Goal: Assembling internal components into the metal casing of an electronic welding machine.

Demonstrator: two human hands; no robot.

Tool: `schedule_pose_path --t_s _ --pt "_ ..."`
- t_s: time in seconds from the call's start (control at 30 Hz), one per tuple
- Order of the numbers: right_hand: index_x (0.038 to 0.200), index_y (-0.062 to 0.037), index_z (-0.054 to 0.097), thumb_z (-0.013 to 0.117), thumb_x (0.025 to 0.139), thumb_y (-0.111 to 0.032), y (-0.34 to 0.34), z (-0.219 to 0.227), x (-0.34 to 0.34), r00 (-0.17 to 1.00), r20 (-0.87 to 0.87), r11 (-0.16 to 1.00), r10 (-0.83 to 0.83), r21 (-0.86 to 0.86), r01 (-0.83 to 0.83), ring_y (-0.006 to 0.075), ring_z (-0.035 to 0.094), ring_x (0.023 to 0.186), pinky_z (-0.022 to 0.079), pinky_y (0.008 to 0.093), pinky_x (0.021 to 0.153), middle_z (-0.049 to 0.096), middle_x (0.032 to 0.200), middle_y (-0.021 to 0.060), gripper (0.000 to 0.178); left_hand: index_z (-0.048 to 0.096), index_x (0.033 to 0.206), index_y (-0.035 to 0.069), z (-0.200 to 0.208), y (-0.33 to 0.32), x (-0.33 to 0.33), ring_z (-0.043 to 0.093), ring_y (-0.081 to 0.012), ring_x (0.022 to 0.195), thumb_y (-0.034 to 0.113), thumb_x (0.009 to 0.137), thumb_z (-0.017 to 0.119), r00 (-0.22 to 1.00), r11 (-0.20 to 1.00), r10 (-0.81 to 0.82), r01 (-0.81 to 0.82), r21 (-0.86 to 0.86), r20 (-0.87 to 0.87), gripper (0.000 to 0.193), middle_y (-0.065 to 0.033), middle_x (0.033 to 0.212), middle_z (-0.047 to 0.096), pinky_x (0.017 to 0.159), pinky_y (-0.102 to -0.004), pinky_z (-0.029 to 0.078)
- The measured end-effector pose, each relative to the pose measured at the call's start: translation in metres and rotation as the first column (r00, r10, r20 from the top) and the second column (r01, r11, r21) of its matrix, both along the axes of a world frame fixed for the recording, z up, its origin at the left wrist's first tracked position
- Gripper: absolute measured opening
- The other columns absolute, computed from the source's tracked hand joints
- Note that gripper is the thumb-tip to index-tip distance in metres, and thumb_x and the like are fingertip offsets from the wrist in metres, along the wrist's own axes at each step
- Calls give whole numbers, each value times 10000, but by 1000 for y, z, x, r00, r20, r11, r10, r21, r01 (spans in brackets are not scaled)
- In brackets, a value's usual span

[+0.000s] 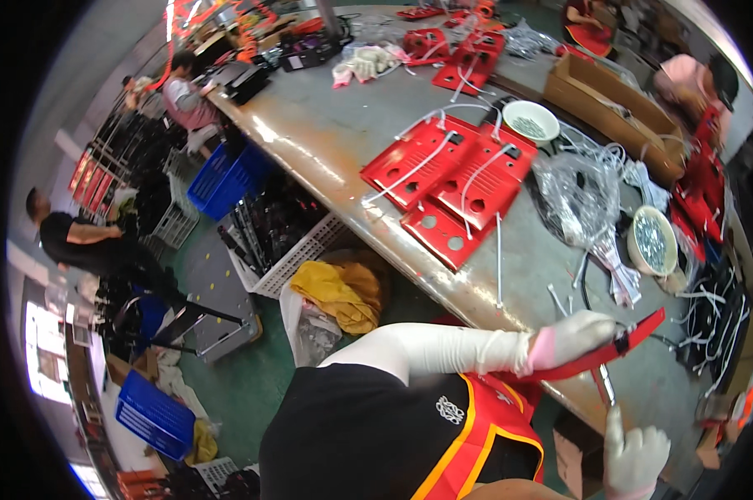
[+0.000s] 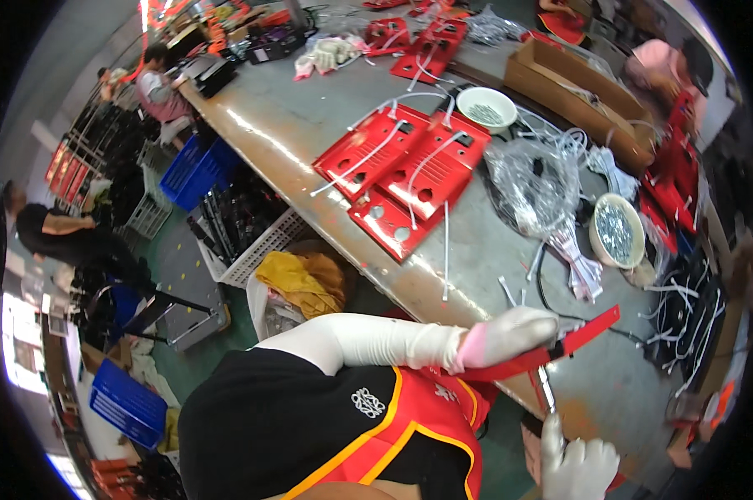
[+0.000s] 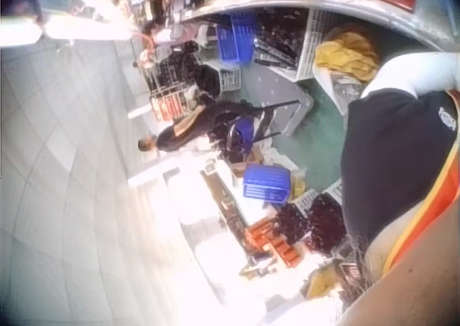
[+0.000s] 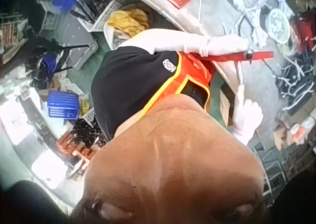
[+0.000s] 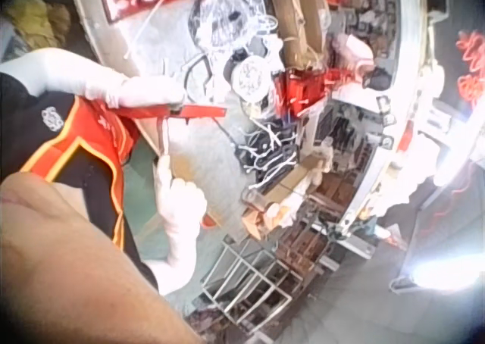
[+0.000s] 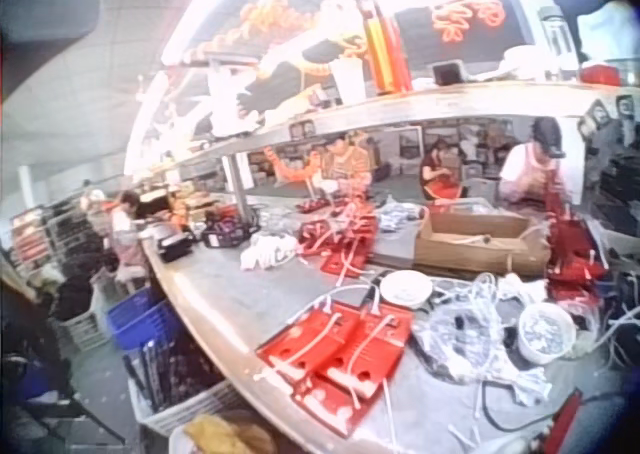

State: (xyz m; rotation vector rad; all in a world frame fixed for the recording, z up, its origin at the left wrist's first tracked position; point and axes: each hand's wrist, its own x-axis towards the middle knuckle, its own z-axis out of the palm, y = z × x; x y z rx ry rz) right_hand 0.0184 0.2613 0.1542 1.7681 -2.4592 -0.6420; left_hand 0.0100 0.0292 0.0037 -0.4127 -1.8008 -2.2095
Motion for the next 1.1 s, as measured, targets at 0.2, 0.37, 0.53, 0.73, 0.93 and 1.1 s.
schedule_pose_path --t_s 0.2,0.37,0.53,0.73,0.93,1.1 --pt "1374 -200 458 520 822 -132 2 -17 5 999 0 999 35 14 -35 208 542 575 472 372 494 484 627 24 560 462 747 -18 -25 23 -14 544 -285 579 190 891 509 970 968 230 -220 -118 79 258 -155 609 514 535 -361 417" --pt "1413 -181 406 530 820 -132 -5 -10 1 998 -56 999 41 28 -40 214 556 596 477 372 508 517 649 30 608 486 899 18 -12 15 -29 522 -145 658 182 966 437 947 965 190 -229 130 259 184 -82 796 569 590 -336 429" --pt "1443 -167 356 526 824 -119 -1 -13 -17 996 -46 997 79 2 -79 242 568 643 481 389 544 536 682 65 644 482 1271 19 12 20 -44 426 -282 1278 260 1016 351 709 842 508 -529 109 -489 375 -138 1315 477 1072 -382 310" --pt "1430 -138 391 548 793 -141 4 -14 -18 988 -19 987 150 -60 -151 247 540 597 465 399 513 499 644 68 656 568 898 57 23 13 -47 485 -262 1059 333 1013 383 768 979 -64 174 111 -637 352 -88 951 543 965 -385 356" --pt "1407 -111 437 585 745 -159 -3 -17 -11 979 -4 969 206 -138 -204 243 508 527 441 405 458 465 603 61 680 463 786 90 35 3 -31 452 -228 845 150 958 438 881 984 -105 159 80 -462 183 -39 819 471 835 -330 372" --pt "1361 -89 480 589 739 -127 -16 -36 -12 945 24 911 326 -276 -307 247 507 511 435 409 456 472 591 63 632 465 758 87 34 -12 -5 455 -238 828 164 980 347 828 980 153 -195 -22 -539 263 -66 814 479 848 -358 370"
